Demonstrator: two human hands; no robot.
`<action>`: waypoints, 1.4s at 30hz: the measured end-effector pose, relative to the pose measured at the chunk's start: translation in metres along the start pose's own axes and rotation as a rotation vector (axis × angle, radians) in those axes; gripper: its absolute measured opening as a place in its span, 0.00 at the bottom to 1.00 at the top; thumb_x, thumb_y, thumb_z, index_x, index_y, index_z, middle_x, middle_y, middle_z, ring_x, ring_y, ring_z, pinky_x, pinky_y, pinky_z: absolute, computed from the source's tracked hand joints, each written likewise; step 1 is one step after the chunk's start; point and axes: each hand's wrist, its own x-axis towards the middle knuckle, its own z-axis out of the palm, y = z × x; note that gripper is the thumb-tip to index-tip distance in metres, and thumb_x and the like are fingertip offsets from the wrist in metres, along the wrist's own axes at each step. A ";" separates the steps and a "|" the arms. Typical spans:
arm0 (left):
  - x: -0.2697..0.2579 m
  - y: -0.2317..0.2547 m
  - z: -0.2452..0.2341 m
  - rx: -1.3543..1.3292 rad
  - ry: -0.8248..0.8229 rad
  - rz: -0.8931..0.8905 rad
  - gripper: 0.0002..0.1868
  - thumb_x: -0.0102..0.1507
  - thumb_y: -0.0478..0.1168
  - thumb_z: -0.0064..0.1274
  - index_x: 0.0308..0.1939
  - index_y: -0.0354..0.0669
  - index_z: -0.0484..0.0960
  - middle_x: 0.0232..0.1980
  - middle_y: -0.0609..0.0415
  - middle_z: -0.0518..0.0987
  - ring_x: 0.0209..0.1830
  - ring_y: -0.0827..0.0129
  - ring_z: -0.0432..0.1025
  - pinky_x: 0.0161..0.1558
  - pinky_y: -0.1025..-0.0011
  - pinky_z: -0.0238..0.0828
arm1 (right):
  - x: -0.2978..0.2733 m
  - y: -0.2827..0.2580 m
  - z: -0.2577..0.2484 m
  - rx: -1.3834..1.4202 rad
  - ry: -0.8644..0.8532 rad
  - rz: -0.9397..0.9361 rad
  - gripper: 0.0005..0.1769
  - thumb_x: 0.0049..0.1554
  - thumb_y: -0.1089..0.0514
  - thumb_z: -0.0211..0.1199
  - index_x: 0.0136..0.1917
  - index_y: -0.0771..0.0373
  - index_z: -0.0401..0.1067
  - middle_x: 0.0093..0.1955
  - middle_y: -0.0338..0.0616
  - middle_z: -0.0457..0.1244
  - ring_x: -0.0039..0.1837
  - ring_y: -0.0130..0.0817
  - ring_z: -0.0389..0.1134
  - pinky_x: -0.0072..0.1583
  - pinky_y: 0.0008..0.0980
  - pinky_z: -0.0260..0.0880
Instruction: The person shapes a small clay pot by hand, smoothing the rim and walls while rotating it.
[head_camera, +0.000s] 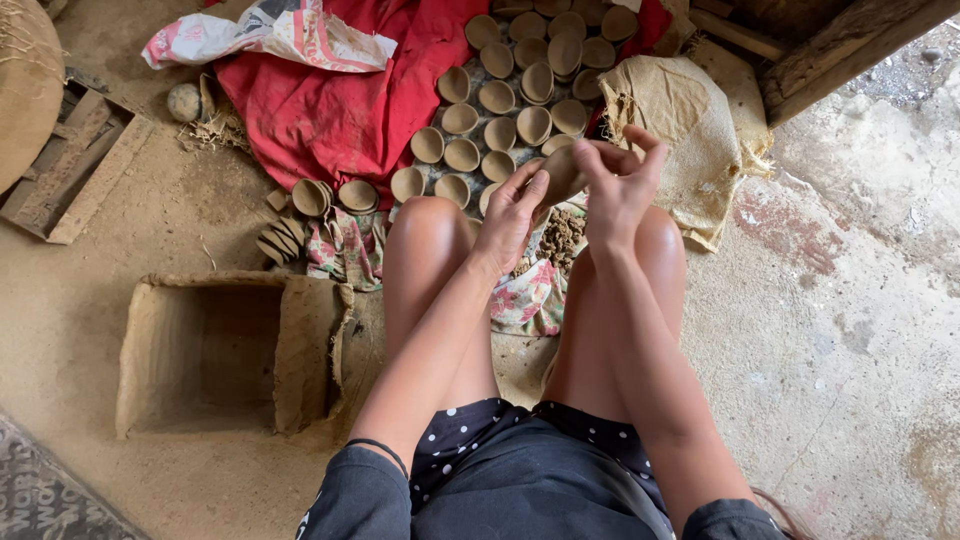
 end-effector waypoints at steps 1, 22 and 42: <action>0.000 0.000 0.000 -0.011 0.006 -0.007 0.16 0.73 0.40 0.51 0.64 0.38 0.78 0.59 0.51 0.80 0.56 0.70 0.75 0.60 0.70 0.73 | 0.007 0.003 -0.002 0.072 0.035 0.151 0.36 0.58 0.58 0.74 0.71 0.70 0.59 0.56 0.63 0.70 0.55 0.45 0.70 0.57 0.40 0.71; 0.006 -0.003 -0.009 -0.149 0.006 -0.060 0.17 0.73 0.44 0.50 0.63 0.42 0.76 0.58 0.50 0.80 0.59 0.65 0.75 0.64 0.67 0.73 | -0.018 0.006 0.005 -0.141 -0.088 -0.433 0.39 0.58 0.58 0.78 0.70 0.72 0.56 0.62 0.63 0.67 0.60 0.44 0.71 0.61 0.36 0.72; 0.010 -0.002 -0.022 -0.227 0.047 -0.166 0.16 0.70 0.46 0.51 0.60 0.45 0.77 0.56 0.51 0.82 0.55 0.65 0.77 0.60 0.66 0.76 | -0.005 0.000 -0.004 0.063 -0.185 -0.270 0.39 0.61 0.61 0.76 0.77 0.72 0.57 0.67 0.71 0.67 0.67 0.53 0.70 0.65 0.42 0.71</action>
